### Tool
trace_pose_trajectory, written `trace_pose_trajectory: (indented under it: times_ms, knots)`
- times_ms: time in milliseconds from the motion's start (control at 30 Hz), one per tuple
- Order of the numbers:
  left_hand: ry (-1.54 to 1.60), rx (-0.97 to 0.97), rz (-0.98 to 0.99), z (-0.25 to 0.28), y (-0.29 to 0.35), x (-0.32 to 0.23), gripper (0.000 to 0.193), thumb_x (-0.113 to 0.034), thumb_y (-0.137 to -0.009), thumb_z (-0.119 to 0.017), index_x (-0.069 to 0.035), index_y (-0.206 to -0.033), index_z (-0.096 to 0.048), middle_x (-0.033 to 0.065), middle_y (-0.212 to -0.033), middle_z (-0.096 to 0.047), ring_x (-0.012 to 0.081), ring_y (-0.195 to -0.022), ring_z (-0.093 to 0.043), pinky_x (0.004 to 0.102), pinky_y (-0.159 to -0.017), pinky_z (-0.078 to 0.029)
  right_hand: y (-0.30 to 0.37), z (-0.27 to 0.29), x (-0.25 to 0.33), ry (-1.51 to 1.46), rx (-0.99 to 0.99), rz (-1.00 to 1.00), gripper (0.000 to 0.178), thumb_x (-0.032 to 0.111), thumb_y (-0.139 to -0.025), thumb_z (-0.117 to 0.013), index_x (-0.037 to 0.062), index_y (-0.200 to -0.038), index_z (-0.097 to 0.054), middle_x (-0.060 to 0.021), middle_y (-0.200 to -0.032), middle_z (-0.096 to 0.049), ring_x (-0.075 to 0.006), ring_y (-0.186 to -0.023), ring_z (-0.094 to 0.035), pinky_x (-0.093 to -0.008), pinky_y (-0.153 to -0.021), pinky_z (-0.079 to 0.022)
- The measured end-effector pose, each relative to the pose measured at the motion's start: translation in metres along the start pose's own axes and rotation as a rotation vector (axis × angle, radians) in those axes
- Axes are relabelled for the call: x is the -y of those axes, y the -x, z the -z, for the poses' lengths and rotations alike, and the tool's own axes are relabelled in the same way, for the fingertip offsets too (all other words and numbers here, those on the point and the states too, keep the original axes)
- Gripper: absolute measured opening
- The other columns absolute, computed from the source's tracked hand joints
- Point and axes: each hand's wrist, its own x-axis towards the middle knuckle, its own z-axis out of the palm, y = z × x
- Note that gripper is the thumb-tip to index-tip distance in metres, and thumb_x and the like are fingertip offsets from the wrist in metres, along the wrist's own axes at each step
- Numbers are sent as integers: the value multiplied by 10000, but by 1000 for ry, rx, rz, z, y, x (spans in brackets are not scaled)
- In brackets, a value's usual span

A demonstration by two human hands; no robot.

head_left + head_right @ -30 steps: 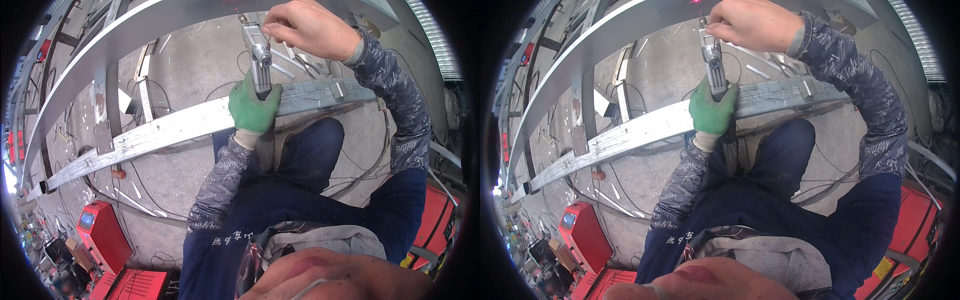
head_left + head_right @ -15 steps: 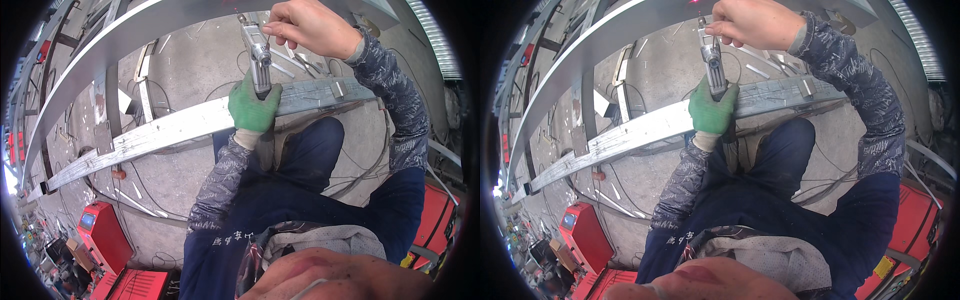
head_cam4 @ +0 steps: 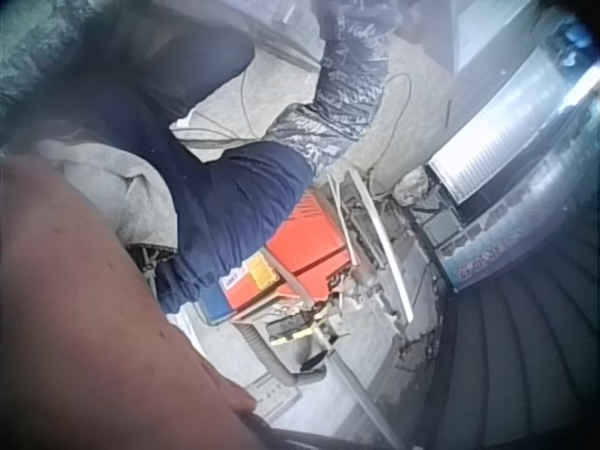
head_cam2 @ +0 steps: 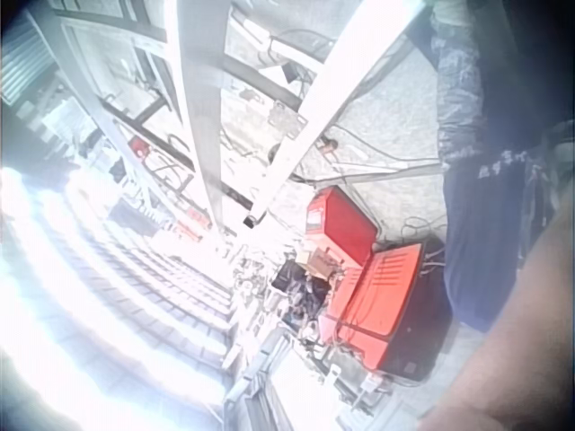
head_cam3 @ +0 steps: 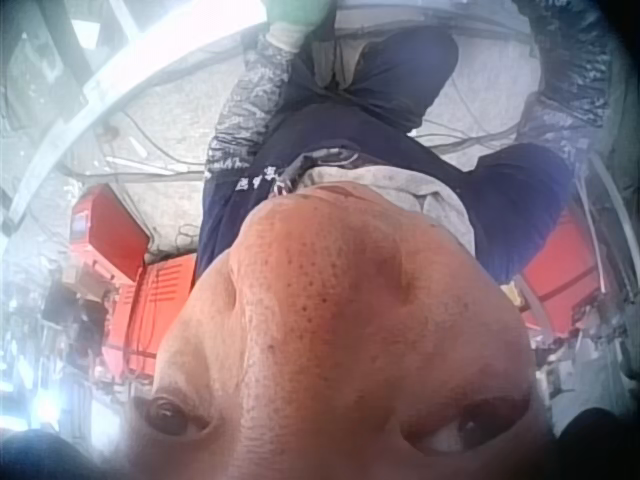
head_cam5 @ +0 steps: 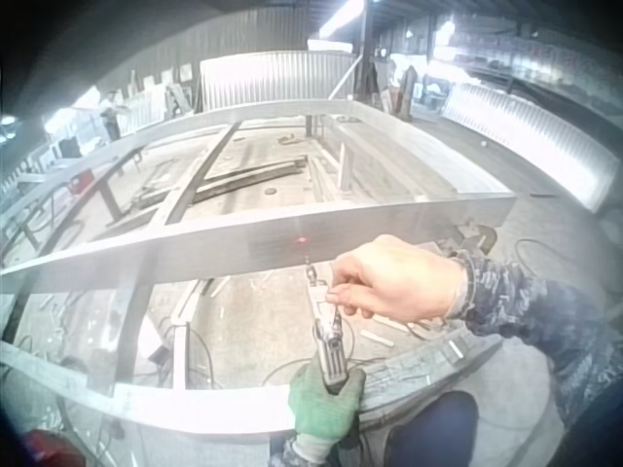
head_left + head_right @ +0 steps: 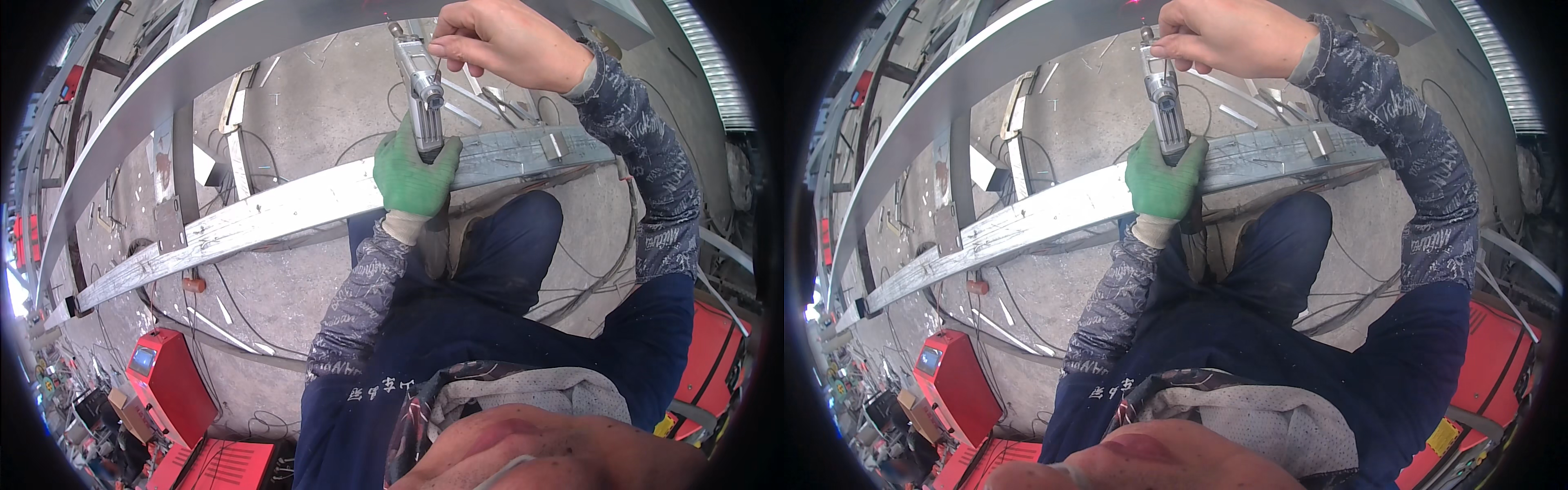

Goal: The person uses a handheld welding torch to weld a long curved metal beam. They repeatedly adjust the torch and feed a small metal rod into the weld zone while moving along the beam.

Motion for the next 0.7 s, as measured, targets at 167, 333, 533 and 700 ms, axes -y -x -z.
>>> trace_pose_trajectory:
  times_ms: [167, 333, 533, 700]
  knots:
    - [24, -7, -2, 0, 0, -2, 290, -235, -817, -805, -49, -1005, -686, 93, -806, -719, 254, -746, -715, 395, -738, -558, -1, -5, -14, 6, -104, 120, 245, 192, -977, -691, -42, -1048, -690, -156, -867, -755, -215, -800, -756, -335, -718, -577]
    - [4, -26, -10, -2, 1, 1, 308, -245, -819, -804, -44, -1020, -687, 93, -813, -724, 252, -751, -718, 397, -739, -559, -7, -3, -15, -261, 51, 50, 224, 152, -977, -695, -48, -1075, -694, -102, -873, -762, -140, -805, -742, -301, -730, -573]
    - [4, -26, -17, -3, 1, 3, 309, -252, -816, -803, -49, -1019, -690, 99, -826, -728, 265, -765, -720, 402, -747, -558, -4, -5, -11, -359, 28, -32, 195, 126, -967, -704, -48, -1057, -706, -92, -860, -756, -125, -782, -734, -279, -723, -569]
    - [-18, -43, -41, -2, 1, 1, 298, -249, -814, -803, -53, -1008, -693, 108, -834, -728, 284, -789, -719, 413, -756, -557, -1, 2, -7, -202, -83, 50, 201, 113, -958, -717, -50, -1074, -715, -95, -874, -752, -111, -795, -718, -271, -730, -574]
